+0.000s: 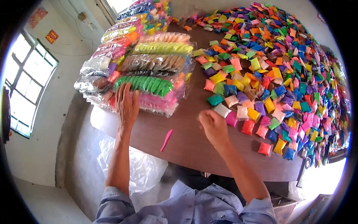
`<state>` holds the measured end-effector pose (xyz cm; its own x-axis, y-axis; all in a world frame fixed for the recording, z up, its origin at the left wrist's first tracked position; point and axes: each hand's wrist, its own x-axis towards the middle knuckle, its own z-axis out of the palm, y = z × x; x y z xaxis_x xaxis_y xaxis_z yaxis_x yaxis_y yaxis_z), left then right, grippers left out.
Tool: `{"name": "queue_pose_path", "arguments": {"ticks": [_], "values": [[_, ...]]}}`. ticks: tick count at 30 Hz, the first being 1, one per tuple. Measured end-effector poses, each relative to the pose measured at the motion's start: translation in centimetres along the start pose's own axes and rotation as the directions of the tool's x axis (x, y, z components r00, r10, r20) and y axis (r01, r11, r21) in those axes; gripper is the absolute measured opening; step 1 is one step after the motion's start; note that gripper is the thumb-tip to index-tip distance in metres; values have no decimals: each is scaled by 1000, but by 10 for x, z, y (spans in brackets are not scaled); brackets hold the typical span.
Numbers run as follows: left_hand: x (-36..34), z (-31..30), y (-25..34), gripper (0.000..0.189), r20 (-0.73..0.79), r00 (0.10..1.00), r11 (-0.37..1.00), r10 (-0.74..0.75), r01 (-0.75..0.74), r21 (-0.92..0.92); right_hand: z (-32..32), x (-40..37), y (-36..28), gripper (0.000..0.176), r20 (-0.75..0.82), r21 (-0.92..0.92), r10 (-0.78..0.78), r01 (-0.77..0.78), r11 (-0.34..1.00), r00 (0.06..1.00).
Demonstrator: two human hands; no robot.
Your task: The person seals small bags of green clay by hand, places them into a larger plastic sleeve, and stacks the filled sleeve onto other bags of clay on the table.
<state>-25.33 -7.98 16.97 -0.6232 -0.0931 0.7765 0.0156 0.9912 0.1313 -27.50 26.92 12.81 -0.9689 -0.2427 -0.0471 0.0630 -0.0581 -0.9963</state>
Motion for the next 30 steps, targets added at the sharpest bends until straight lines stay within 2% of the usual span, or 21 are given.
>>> {"name": "queue_pose_path", "arguments": {"ticks": [3, 5, 7, 9, 10, 11, 12, 13, 14, 15, 18, 20, 21, 23, 24, 26, 30], "values": [[-9, -9, 7, 49, 5, 1000, 998, -17, 16, 60, -42, -39, 20, 24, -52, -92, -11, 6, 996, 999], [-19, -17, 8, 50, 0, 997, 996, -77, 76, 44, -71, -61, 40, 22, -92, -366, -141, 98, 925, 986], [-40, -23, 11, 50, 7, 993, 993, -119, 118, 8, -91, -84, 47, 22, -115, -400, -135, 78, 913, 984], [-67, -15, 7, 58, 102, 890, 869, -444, 455, -192, -103, -95, 49, 21, -137, -432, -128, 57, 900, 982], [-77, -7, 7, 58, 105, 888, 868, -448, 460, -188, -106, -98, 50, 22, -126, -437, -111, 45, 898, 986], [-88, 1, 8, 67, 173, 744, 677, -646, 663, -319, -108, -102, 51, 24, -112, -442, -89, 31, 897, 990], [-96, 5, 10, 76, 265, 555, 423, -789, 802, -421, -106, -102, 46, 24, -104, -443, -82, 28, 896, 991], [-95, 5, 14, 76, 261, 548, 419, -795, 807, -417, -99, -97, 38, 26, -106, -358, -46, 5, 934, 993], [-91, 6, 15, 85, 405, 425, 201, -810, 849, -488, -93, -92, 32, 28, -105, -270, -9, -20, 963, 994], [-86, 8, 17, 94, 549, 306, -29, -778, 855, -519, -87, -86, 29, 28, -97, -273, -4, -22, 962, 995], [-64, 11, 29, 103, 596, 272, -77, -756, 866, -494, -73, -71, 29, 30, -47, -220, 15, -25, 975, 999], [-56, 17, 27, 110, 624, 256, -99, -738, 874, -475, -65, -62, 44, 28, 7, -314, -121, 118, 942, 993], [-51, 18, 27, 110, 623, 254, -96, -740, 876, -472, -63, -62, 47, 28, 9, -310, -117, 114, 944, 993], [-44, 23, 28, 113, 642, 253, -122, -724, 869, -480, -58, -64, 52, 25, 47, -451, -185, 186, 873, 982], [-44, 26, 26, 113, 642, 249, -122, -725, 871, -476, -57, -64, 55, 25, 46, -449, -180, 182, 875, 983], [-45, 33, 24, 113, 651, 244, -133, -719, 871, -473, -56, -64, 60, 21, -12, -477, -274, 235, 847, 962], [-42, 38, 30, 111, 632, 241, -166, -737, 842, -514, -56, -59, 55, 16, -24, -507, -252, 205, 837, 968]]}}
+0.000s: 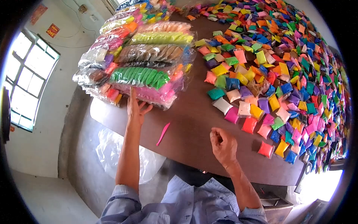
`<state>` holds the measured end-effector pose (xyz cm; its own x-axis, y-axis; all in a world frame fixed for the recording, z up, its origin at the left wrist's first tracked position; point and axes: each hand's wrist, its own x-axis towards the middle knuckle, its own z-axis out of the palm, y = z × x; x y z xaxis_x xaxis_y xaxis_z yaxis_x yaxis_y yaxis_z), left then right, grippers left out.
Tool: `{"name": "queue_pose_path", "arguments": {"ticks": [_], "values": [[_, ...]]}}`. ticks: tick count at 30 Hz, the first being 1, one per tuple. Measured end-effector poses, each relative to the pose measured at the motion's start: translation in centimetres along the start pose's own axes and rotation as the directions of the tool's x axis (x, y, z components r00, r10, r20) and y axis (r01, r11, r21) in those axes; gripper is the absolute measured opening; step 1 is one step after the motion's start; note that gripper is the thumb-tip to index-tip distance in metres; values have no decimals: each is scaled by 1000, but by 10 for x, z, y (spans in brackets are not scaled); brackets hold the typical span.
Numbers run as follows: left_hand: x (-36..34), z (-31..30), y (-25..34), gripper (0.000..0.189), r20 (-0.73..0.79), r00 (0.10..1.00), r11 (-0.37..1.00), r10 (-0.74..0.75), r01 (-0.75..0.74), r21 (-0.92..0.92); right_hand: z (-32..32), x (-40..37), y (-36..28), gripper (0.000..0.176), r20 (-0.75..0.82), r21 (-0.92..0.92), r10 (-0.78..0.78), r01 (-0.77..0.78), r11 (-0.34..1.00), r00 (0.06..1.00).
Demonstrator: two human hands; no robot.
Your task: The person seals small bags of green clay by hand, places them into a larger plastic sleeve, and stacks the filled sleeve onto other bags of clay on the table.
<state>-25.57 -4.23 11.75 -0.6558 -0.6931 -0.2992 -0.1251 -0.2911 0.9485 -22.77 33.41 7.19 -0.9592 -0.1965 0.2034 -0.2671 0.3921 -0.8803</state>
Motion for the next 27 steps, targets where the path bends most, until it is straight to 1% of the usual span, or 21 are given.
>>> {"name": "queue_pose_path", "arguments": {"ticks": [2, 6, 8, 12, 14, 18, 20, 21, 23, 24, 26, 27], "values": [[0, 1, 0, 107, 20, 1000, 999, 16, -15, -41, 1, 2, -5, 13, -21, -23, 27, -28, 999, 999], [7, 6, -2, 104, 34, 999, 997, 32, -29, -74, 4, 0, 0, 11, -53, -42, -9, 7, 999, 999], [8, 10, -2, 102, 16, 999, 996, 29, -28, -79, 7, -1, 0, 9, -93, -81, -128, 120, 989, 987], [11, 18, -1, 99, 4, 1000, 994, 26, -25, -107, 9, -2, -2, 9, -117, -83, -126, 116, 990, 985], [16, 23, -2, 97, -53, 999, 994, 2, -8, -109, 8, -1, -3, 9, -111, -79, -134, 126, 989, 985], [22, 32, -1, 95, -20, 1000, 990, 9, -11, -141, 8, -1, -3, 10, -95, -97, -134, 125, 987, 986], [27, 39, -4, 94, -42, 999, 985, 21, -28, -170, 8, -1, -3, 8, -120, -85, -176, 166, 982, 977], [29, 40, -5, 94, -36, 999, 985, 21, -27, -169, 7, -2, -2, 8, -126, -88, -175, 165, 982, 977], [33, 40, -5, 96, -22, 1000, 979, 14, -18, -204, 4, -2, -1, 9, -65, 69, 11, -6, 998, 998], [34, 39, -7, 96, -15, 1000, 977, 20, -23, -210, -7, 11, -9, 9, -74, 66, 4, 1, 998, 997], [36, 35, -9, 97, -45, 999, 979, -6, -3, -203, -36, 65, -35, 13, -58, -83, 26, -31, 996, 998], [34, 36, -8, 97, -42, 999, 977, -3, -6, -212, -40, 107, -27, 18, -153, 13, -85, 88, 996, 985]]}}
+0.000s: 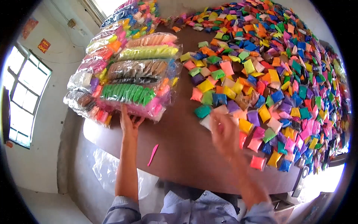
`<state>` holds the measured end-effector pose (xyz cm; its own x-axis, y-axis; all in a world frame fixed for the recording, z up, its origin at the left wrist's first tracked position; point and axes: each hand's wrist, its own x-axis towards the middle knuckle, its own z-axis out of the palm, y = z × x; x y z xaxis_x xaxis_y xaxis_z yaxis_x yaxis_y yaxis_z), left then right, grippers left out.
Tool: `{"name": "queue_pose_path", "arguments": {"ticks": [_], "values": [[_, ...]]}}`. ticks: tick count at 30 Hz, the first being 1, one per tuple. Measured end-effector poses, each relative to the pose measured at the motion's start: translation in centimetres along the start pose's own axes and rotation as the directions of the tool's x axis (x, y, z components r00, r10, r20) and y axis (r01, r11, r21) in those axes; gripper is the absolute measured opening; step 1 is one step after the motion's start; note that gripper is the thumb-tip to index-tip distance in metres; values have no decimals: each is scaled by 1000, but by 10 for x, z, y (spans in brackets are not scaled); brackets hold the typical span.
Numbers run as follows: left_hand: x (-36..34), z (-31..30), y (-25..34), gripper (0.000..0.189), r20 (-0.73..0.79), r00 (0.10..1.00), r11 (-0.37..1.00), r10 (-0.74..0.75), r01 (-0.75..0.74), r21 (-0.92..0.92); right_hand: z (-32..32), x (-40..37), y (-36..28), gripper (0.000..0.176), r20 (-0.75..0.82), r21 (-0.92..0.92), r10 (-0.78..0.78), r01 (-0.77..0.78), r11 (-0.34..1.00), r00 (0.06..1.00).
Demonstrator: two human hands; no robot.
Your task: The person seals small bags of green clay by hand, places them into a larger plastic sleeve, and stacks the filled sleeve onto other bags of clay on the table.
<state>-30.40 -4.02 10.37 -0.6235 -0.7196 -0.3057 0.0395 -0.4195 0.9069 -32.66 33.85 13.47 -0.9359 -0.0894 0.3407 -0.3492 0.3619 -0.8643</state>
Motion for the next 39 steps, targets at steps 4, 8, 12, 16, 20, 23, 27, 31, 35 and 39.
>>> {"name": "queue_pose_path", "arguments": {"ticks": [4, 8, 12, 16, 20, 23, 27, 31, 35, 39], "values": [[5, -8, -5, 91, 28, 999, 999, 37, -36, -21, 31, 252, 28, 58, 102, 189, -133, 113, 976, 986], [3, -21, -16, 72, -50, 999, 998, 6, -9, -62, 118, 374, -21, 76, 287, 212, 93, -158, 964, 953], [0, -27, -11, 61, 20, 1000, 996, 18, -16, -84, 226, 413, 36, 61, 598, 273, -145, -30, 962, 788], [-11, -13, -9, 54, 33, 994, 994, 100, -98, -52, 239, 424, 72, 51, 579, -11, -282, 353, 936, 765], [-8, -18, -11, 51, -38, 999, 993, 31, -35, -116, 238, 418, 80, 45, 585, 130, -228, 188, 974, 778], [-8, -24, -11, 53, 3, 999, 993, 46, -46, -106, 236, 417, 77, 40, 642, 187, -186, 84, 979, 744], [-12, -19, -4, 55, -12, 1000, 999, 14, -15, -31, 233, 422, 75, 39, 639, 135, -178, 118, 984, 748], [-13, -16, -3, 59, -36, 999, 1000, 17, -16, 11, 220, 410, 73, 42, 591, 284, -86, -108, 953, 802], [-16, -12, -1, 63, -38, 999, 1000, 20, -20, 13, 219, 416, 82, 56, 620, 351, 150, -443, 825, 770], [-19, -5, 0, 62, -58, 997, 999, 46, -47, -18, 211, 422, 75, 81, 562, 48, 189, -260, 965, 805]]}}
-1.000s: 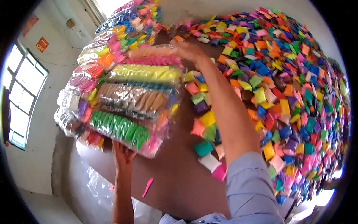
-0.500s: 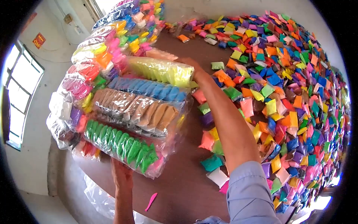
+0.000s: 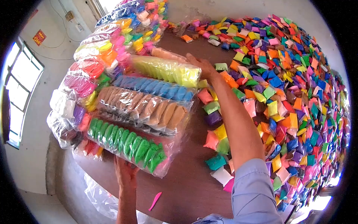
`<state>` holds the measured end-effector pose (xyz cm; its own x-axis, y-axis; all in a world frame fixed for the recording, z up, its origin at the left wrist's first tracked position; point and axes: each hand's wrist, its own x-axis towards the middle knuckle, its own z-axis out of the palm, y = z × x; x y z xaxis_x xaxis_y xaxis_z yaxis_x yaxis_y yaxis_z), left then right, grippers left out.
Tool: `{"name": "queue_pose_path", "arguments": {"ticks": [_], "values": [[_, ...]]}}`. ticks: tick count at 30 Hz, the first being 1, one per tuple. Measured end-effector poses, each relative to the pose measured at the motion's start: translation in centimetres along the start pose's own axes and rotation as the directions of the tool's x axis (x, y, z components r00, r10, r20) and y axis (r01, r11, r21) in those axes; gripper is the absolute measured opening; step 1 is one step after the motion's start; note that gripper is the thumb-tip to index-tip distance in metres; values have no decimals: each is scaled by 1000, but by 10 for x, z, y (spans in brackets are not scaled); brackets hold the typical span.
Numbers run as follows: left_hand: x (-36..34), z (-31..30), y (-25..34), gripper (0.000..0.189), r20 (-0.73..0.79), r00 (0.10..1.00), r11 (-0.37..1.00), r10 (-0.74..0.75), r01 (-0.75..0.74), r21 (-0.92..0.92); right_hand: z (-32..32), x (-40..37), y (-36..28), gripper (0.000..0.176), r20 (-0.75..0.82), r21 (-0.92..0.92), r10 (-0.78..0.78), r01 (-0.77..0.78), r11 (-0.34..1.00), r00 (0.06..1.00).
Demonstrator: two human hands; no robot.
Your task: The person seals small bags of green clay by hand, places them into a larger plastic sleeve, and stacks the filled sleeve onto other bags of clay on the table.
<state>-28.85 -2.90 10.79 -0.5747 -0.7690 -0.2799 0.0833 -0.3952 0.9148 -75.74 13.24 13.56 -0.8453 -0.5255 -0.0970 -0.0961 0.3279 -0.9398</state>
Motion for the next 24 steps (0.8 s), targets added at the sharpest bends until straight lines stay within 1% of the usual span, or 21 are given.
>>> {"name": "queue_pose_path", "arguments": {"ticks": [1, 2, 3, 4, 5, 6, 7, 9, 10, 11, 13, 14, 15, 17, 18, 20, 21, 22, 23, 24], "values": [[-1, 3, 1, 62, -13, 1000, 1000, 7, -7, -21, 0, -2, 0, 81, 0, 1, 1, -1, 1000, 1000], [0, 1, 3, 62, -13, 1000, 1000, 7, -7, -21, -1, -4, 0, 89, -116, 11, 34, -33, 999, 993], [2, -1, 4, 65, 33, 999, 1000, -23, 23, 4, -1, -7, -1, 97, -231, 23, 68, -65, 998, 971], [2, -3, 5, 68, 79, 995, 998, -55, 53, 30, -1, -22, -12, 97, -231, 21, 70, -66, 998, 970], [1, -2, 7, 68, 79, 995, 998, -60, 58, 30, -6, -43, -21, 99, -128, 261, 127, -90, 961, 984], [0, 2, 9, 68, 79, 995, 998, -63, 61, 24, -9, -65, -36, 102, -14, 481, 155, -130, 867, 988], [0, 6, 10, 68, 81, 995, 998, -66, 64, 17, -10, -81, -44, 102, -14, 477, 158, -132, 869, 987], [2, 10, 8, 68, 113, 991, 997, -70, 72, -15, -6, -113, -58, 101, 114, 377, 52, -92, 922, 992], [4, 13, 7, 67, 140, 988, 996, -63, 71, -52, 1, -124, -65, 84, 116, 442, 1, -53, 895, 993], [6, 17, 6, 67, 141, 988, 996, -64, 71, -51, 5, -126, -67, 84, 115, 443, 2, -53, 895, 993], [9, 24, 2, 66, 71, 995, 997, -66, 68, -27, 12, -131, -69, 72, 60, 254, -37, 21, 967, 998], [14, 25, -2, 63, 109, 993, 998, -37, 42, -46, 11, -131, -74, 69, 80, 310, 22, -46, 950, 997], [19, 27, -6, 63, 108, 994, 998, -33, 38, -45, 11, -127, -71, 69, 81, 312, 19, -43, 949, 997], [27, 35, -10, 57, 83, 996, 999, -30, 34, -40, 14, -110, -58, 64, 81, 246, -130, 107, 963, 988], [21, 49, -4, 59, 20, 999, 998, -40, 41, -44, 13, -101, -52, 64, 83, 247, -131, 107, 963, 988], [28, 60, -7, 59, 22, 999, 998, -34, 35, -51, 8, -84, -43, 62, 93, 208, -146, 124, 970, 985], [32, 65, -8, 58, 25, 999, 998, -27, 29, -58, 6, -82, -49, 62, 93, 209, -146, 124, 970, 985], [37, 72, -6, 68, 12, 999, 995, -47, 48, -82, 3, -80, -55, 61, 72, 139, -84, 73, 987, 994], [40, 79, -6, 68, 12, 999, 996, -45, 46, -80, 0, -76, -57, 59, 46, 72, -24, 20, 997, 999], [43, 86, -7, 70, 4, 999, 996, -50, 50, -77, -2, -67, -55, 59, 47, 76, -26, 22, 997, 999]]}}
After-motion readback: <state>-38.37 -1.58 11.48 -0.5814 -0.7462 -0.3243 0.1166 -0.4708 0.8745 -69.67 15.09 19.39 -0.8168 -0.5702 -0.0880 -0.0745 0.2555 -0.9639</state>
